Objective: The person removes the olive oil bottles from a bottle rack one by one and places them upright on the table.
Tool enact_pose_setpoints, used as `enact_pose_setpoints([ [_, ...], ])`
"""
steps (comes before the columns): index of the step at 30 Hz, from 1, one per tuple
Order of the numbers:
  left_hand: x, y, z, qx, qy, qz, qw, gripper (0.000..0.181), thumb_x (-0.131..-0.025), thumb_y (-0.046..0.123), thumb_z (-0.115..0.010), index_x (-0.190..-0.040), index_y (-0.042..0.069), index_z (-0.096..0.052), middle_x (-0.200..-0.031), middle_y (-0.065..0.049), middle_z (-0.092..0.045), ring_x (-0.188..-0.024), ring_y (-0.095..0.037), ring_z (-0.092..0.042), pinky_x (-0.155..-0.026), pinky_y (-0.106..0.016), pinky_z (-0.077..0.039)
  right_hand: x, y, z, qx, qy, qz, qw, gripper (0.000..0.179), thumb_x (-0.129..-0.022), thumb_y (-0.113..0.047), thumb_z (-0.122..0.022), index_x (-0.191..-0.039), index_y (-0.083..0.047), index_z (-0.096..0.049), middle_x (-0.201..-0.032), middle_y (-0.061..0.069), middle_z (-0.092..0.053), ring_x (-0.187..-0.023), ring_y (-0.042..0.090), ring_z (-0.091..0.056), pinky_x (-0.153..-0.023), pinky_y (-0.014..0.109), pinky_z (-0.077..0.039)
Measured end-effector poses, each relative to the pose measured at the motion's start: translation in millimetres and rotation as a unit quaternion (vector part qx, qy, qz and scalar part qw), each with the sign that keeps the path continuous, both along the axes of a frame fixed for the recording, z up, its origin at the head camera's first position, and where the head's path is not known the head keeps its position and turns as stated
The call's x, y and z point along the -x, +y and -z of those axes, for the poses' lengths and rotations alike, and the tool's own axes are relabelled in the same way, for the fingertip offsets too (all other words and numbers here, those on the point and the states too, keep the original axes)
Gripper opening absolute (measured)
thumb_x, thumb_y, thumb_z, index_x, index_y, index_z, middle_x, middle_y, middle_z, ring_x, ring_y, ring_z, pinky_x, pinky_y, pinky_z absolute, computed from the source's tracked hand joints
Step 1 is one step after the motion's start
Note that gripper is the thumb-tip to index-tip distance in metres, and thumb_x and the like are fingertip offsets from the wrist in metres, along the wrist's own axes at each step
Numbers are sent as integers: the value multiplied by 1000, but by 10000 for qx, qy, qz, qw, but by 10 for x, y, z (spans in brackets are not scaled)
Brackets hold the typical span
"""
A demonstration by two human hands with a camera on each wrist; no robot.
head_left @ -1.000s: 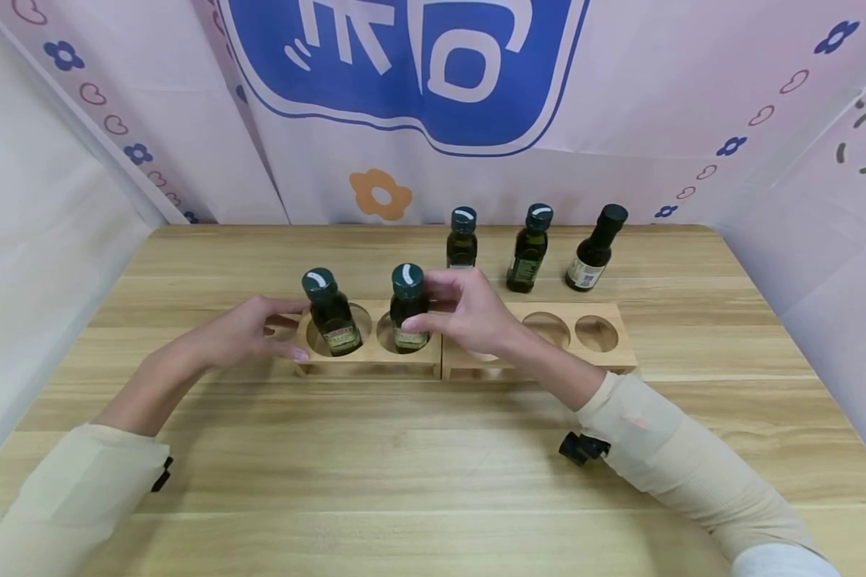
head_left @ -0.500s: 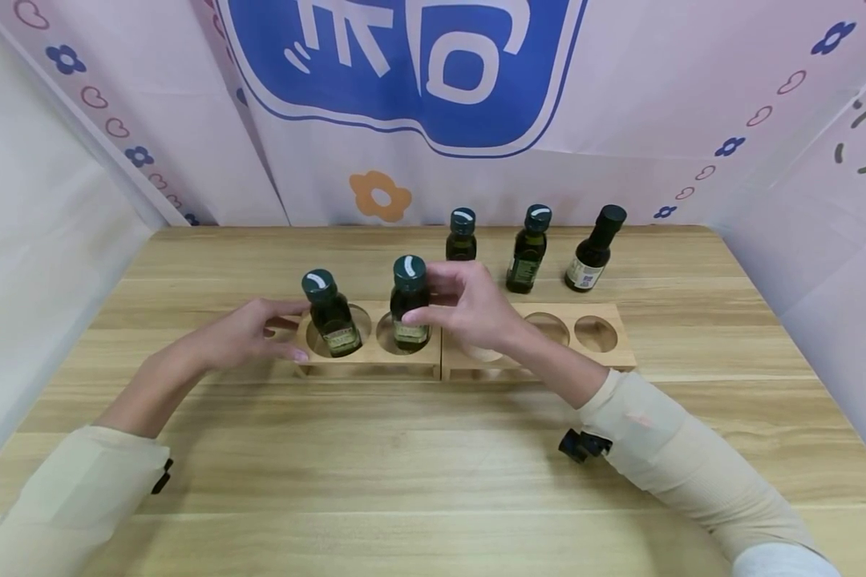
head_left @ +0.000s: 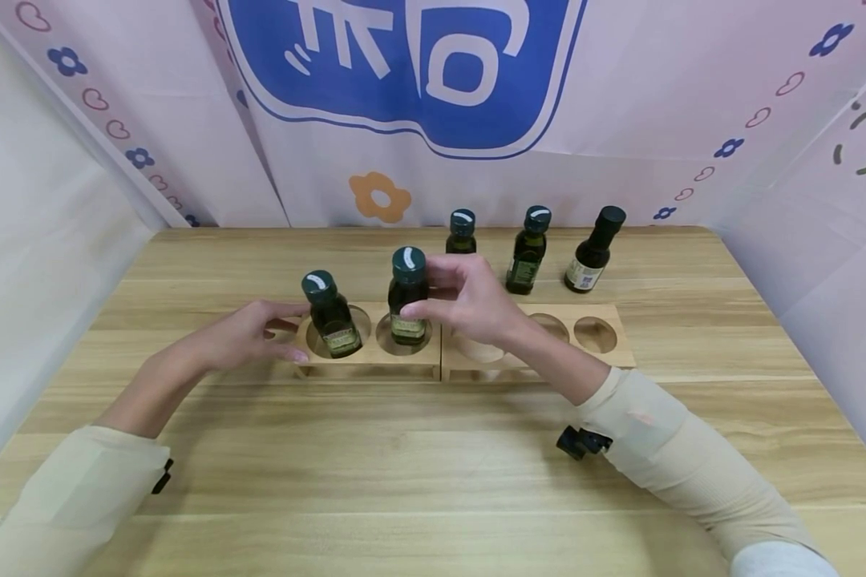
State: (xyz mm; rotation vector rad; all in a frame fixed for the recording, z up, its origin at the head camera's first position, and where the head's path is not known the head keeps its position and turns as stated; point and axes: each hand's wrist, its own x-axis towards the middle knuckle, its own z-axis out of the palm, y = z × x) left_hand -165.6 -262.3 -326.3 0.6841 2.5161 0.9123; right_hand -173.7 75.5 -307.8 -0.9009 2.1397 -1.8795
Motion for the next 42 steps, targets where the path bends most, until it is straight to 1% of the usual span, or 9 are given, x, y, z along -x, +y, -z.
enact_pose_setpoints([
  [10, 9, 1, 7, 13, -51, -5, 10000, 72, -93, 13, -78, -147, -18, -42, -151, -39, -42, -126, -56, -56, -102, -70, -47, 26, 14, -93, 138, 56, 113, 9998, 44, -86, 7, -80, -128, 8, -67, -117, 20, -75, -106, 28, -75, -91, 38, -62],
  [15, 2, -5, 5, 13, -41, 18, 10000, 71, -94, 12, -78, -147, -19, -42, -150, -39, -42, -125, -57, -56, -102, -70, -47, 42, 7, -140, 208, 38, 166, 9996, 44, -86, 7, -80, -129, 8, -67, -118, 19, -75, -108, 28, -75, -92, 37, -62],
  [23, -5, -13, 10, 16, 7, 62, 10000, 72, -94, 12, -77, -147, -20, -40, -150, -40, -41, -124, -56, -57, -101, -69, -48, 47, -4, -157, 179, 95, 200, 9996, 45, -87, 6, -80, -130, 7, -67, -120, 19, -74, -107, 28, -75, -92, 36, -62],
  [32, -3, -21, 24, -8, 32, 106, 9999, 71, -95, 11, -76, -147, -19, -39, -150, -41, -40, -124, -57, -57, -100, -68, -49, 68, -44, -208, 346, 15, 264, 9991, 42, -87, 6, -80, -127, 6, -69, -120, 19, -74, -104, 28, -76, -88, 37, -63],
  [42, -37, -19, 30, -136, 104, 82, 9998, 72, -95, 12, -76, -151, -14, -40, -151, -38, -43, -124, -55, -58, -101, -68, -50, 75, -67, -250, 295, 35, 331, 9990, 42, -88, 4, -80, -128, 4, -69, -120, 17, -75, -105, 26, -76, -88, 36, -63],
])
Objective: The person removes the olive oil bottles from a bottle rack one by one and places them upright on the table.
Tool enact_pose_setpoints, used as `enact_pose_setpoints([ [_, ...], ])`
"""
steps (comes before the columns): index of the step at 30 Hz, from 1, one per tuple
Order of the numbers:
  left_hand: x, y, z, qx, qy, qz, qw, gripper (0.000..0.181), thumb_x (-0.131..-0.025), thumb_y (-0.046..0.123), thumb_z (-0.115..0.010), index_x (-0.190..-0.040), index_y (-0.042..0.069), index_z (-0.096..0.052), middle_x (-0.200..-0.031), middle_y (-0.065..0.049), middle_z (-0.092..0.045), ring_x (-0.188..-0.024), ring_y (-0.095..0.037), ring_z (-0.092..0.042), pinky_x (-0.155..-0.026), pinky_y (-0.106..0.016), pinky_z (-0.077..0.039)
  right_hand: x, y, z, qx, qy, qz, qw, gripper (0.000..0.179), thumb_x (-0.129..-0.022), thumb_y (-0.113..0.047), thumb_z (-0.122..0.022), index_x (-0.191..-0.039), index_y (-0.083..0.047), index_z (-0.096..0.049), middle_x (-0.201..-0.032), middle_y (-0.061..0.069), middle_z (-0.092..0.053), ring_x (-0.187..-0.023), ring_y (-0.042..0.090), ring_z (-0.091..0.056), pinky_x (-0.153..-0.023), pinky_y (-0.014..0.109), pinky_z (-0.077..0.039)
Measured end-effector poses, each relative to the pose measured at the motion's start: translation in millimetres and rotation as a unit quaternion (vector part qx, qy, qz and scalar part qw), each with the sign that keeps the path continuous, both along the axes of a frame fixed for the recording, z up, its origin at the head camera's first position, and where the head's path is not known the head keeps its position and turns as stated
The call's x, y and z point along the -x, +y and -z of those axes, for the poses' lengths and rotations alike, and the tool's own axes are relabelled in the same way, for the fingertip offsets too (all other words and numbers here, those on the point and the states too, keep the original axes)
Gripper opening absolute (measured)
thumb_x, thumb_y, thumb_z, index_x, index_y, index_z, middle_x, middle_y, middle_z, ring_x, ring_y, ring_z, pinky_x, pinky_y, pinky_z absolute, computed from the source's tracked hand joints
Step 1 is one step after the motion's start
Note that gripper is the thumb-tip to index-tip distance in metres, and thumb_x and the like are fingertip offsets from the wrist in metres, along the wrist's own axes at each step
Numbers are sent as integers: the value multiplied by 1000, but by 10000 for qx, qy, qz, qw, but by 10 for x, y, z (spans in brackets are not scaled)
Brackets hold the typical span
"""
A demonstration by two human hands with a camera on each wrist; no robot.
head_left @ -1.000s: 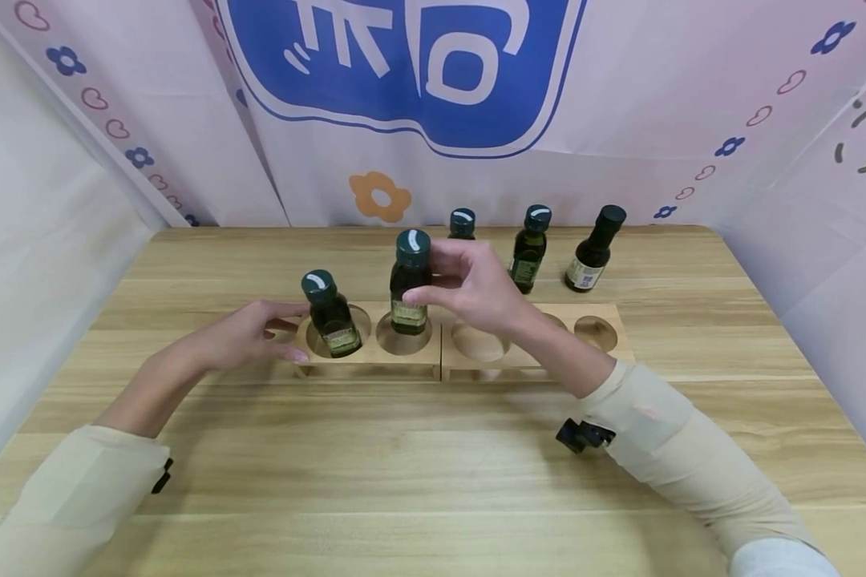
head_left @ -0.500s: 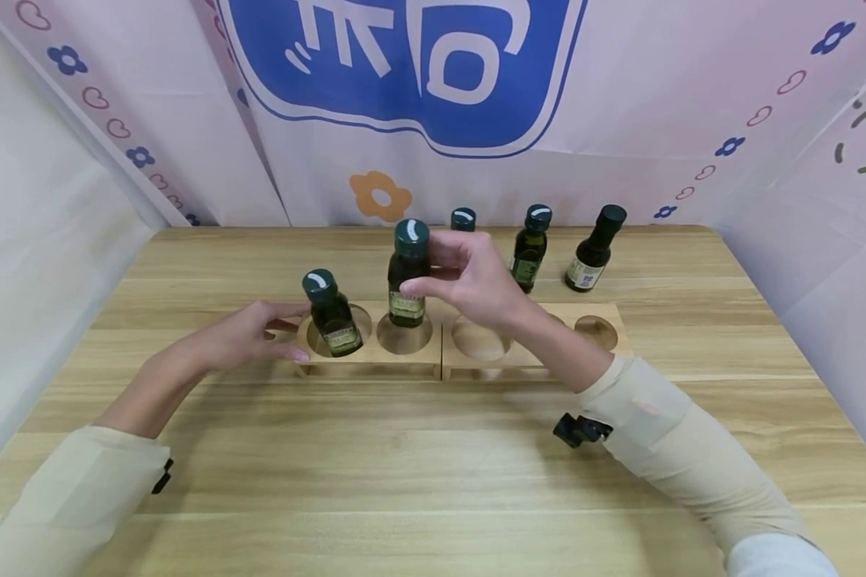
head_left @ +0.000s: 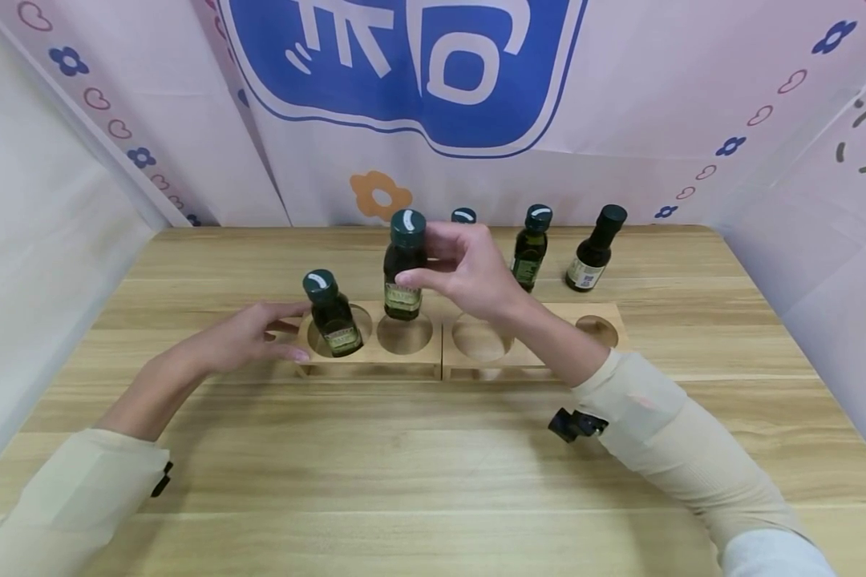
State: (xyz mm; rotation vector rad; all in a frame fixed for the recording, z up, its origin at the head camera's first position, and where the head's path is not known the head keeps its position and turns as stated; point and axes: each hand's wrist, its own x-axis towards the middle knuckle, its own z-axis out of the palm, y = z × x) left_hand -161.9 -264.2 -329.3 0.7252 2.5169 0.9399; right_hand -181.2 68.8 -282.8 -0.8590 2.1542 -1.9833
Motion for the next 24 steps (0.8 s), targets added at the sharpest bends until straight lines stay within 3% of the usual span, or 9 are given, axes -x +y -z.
enact_pose_setpoints([
  [14, -5, 10, -20, -32, -8, 29, 10000, 71, -95, 11, -76, -150, -15, -40, -150, -39, -44, -125, -57, -57, -103, -67, -49, 106, -34, -13, -164, 233, 213, 9994, 40, -87, 2, -82, -125, 4, -71, -117, 17, -76, -103, 25, -76, -87, 34, -63],
  [24, 16, 15, -16, 12, -59, 44, 10000, 72, -95, 11, -76, -150, -17, -39, -149, -41, -42, -125, -57, -57, -102, -67, -49, 202, -115, -6, -165, 35, 294, 9994, 44, -87, 2, -82, -129, 4, -69, -122, 18, -74, -107, 26, -75, -89, 33, -62],
])
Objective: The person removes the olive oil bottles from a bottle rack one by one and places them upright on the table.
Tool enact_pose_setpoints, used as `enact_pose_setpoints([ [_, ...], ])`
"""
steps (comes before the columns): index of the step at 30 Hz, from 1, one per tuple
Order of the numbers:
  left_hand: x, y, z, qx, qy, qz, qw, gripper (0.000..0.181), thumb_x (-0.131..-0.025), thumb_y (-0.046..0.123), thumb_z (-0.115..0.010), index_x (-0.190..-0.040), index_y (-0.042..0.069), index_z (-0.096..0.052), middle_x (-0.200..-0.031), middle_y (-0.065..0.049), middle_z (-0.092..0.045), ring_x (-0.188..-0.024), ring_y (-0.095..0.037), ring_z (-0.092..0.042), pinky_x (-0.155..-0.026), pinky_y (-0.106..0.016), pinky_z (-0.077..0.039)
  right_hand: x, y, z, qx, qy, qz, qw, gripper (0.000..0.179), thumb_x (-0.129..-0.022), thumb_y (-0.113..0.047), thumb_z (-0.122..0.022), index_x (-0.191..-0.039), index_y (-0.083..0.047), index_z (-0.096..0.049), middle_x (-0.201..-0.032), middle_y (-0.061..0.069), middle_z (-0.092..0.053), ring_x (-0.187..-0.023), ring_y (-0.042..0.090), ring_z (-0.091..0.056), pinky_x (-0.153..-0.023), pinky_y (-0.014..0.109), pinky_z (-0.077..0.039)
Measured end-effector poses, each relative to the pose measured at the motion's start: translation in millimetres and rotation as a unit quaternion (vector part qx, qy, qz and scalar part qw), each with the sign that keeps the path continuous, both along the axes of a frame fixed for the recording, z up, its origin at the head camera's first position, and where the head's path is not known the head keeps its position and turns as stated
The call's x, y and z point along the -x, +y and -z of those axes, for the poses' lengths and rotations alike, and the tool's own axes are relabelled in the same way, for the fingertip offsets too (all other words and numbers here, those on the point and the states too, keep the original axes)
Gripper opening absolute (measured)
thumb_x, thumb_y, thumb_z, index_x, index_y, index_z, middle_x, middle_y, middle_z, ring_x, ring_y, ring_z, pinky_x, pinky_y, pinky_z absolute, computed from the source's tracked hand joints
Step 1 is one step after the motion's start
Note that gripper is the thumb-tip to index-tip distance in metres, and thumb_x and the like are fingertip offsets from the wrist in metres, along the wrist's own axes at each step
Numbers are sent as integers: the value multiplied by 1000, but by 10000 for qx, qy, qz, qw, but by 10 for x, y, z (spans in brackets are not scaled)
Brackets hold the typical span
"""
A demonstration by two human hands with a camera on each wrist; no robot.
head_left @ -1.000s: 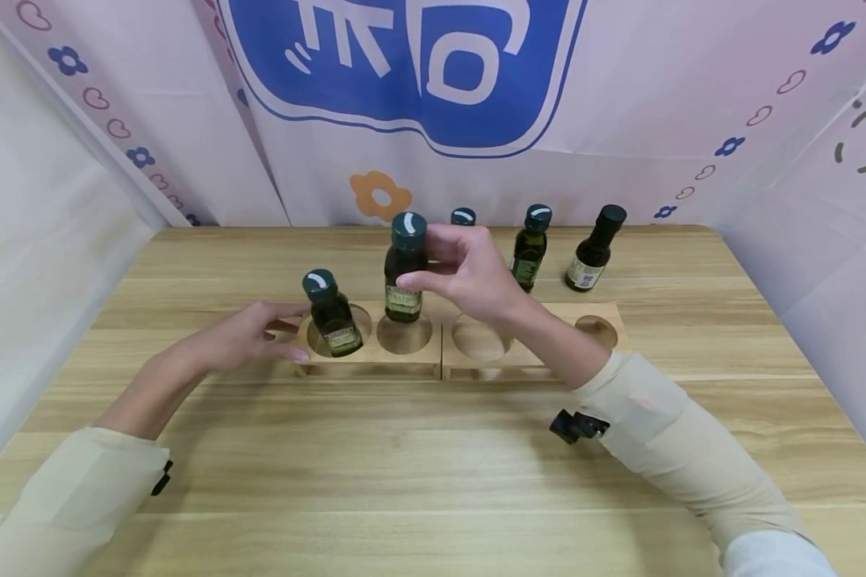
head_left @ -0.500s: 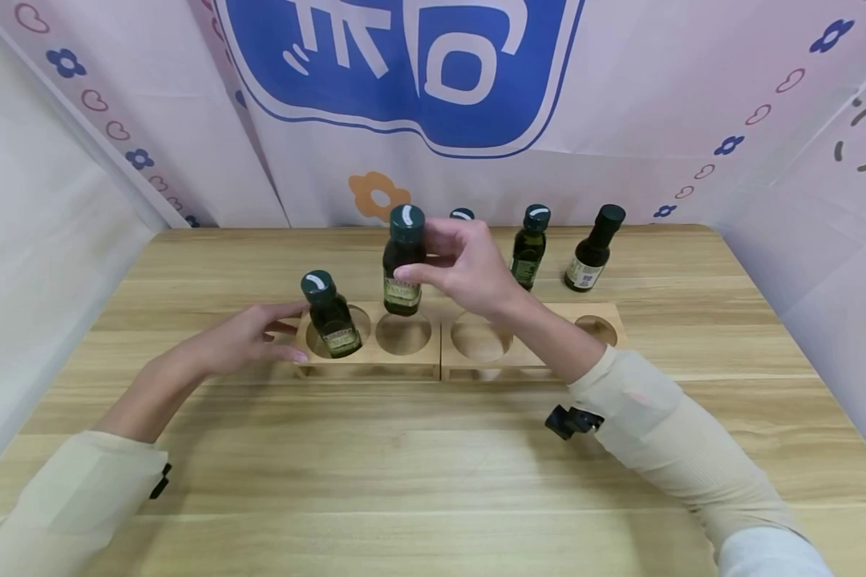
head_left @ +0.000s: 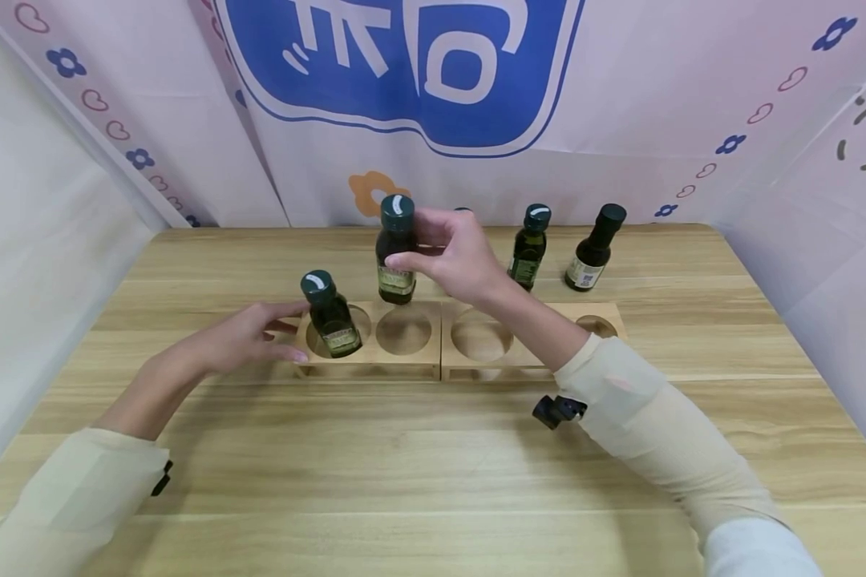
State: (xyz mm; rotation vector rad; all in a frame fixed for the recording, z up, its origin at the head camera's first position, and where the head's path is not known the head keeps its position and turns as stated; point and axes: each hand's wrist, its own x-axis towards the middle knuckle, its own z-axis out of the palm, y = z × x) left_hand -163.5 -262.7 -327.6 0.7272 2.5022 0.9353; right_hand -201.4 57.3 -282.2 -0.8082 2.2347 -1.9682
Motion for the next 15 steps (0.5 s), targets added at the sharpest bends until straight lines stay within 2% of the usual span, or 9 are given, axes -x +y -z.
enact_pose_setpoints([
  [15, -1, 5, -14, 22, -87, -52, 9999, 73, -95, 12, -76, -150, -17, -38, -150, -41, -41, -126, -58, -55, -104, -67, -48, 121, -110, 43, -262, -259, 98, 9993, 47, -90, 3, -79, -135, 3, -65, -129, 18, -70, -115, 27, -72, -93, 31, -60],
])
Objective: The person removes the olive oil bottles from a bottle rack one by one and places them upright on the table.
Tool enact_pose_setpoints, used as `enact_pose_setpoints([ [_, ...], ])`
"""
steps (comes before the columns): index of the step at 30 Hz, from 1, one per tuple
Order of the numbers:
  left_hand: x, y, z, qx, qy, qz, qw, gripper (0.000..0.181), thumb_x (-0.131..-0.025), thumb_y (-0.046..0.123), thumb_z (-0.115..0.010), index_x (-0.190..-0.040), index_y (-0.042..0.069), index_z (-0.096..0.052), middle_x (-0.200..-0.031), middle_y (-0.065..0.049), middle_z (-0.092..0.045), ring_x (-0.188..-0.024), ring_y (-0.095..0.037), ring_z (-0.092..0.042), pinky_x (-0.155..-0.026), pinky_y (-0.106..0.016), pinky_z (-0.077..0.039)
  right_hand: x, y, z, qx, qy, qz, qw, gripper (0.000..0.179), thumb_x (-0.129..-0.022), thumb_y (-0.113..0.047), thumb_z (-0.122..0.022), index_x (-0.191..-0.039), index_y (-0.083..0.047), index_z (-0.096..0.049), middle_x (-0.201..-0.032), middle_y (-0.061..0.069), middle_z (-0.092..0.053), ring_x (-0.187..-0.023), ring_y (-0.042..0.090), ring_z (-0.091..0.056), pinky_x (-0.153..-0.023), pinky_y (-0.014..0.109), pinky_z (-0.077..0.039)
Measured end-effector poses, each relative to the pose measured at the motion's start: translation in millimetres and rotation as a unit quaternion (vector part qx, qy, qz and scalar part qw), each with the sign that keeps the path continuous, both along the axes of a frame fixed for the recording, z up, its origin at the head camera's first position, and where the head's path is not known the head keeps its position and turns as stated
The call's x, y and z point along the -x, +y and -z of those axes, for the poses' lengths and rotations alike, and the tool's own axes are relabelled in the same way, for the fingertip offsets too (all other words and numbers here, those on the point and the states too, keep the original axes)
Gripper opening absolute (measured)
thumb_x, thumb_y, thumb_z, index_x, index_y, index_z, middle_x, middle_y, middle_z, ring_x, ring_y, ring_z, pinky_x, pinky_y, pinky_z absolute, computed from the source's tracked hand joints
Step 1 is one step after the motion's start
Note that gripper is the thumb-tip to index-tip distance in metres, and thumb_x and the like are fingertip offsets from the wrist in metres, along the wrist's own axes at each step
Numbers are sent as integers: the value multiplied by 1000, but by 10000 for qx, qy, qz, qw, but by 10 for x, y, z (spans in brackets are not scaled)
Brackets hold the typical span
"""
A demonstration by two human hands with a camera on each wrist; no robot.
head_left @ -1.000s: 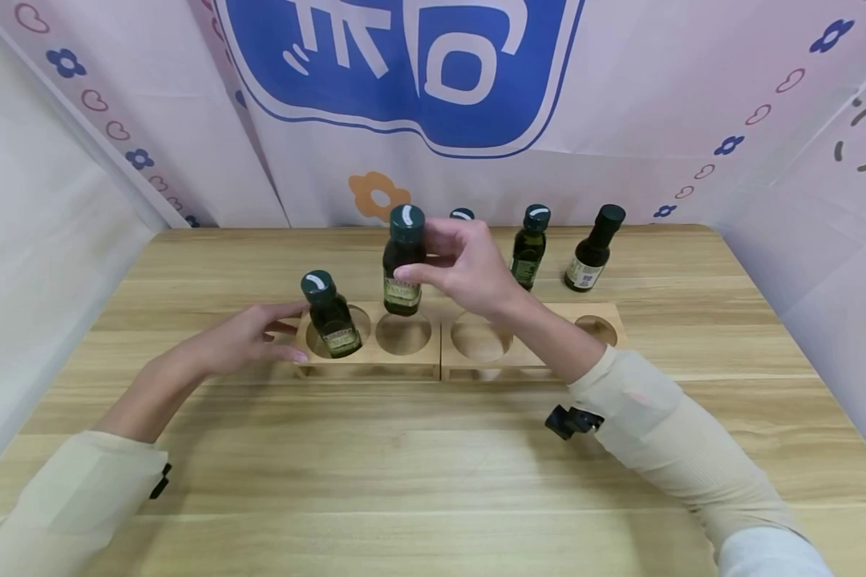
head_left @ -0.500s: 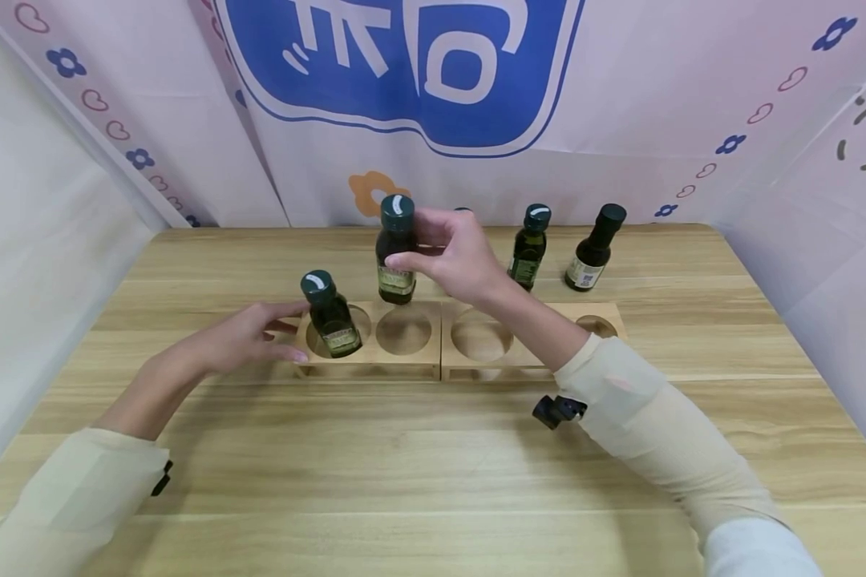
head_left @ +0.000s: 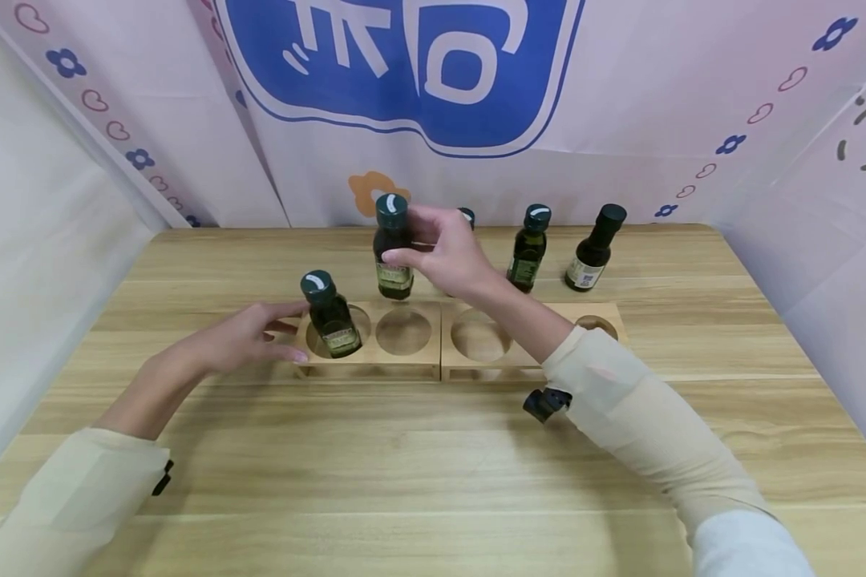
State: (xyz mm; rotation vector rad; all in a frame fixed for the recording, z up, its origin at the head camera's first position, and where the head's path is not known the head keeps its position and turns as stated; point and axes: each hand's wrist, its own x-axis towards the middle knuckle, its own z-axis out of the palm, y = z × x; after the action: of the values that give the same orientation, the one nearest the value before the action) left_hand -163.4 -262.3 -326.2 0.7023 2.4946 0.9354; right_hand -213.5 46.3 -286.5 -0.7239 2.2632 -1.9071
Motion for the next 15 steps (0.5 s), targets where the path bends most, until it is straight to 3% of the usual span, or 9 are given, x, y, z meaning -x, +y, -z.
enact_pose_setpoints([
  [15, -18, -3, -16, 52, -58, -60, 10000, 75, -95, 15, -77, -151, -15, -38, -152, -40, -40, -127, -56, -55, -105, -67, -47, 154, -136, 141, -207, 23, 121, 9997, 47, -91, 3, -78, -136, 2, -64, -130, 20, -69, -118, 30, -70, -95, 29, -59],
])
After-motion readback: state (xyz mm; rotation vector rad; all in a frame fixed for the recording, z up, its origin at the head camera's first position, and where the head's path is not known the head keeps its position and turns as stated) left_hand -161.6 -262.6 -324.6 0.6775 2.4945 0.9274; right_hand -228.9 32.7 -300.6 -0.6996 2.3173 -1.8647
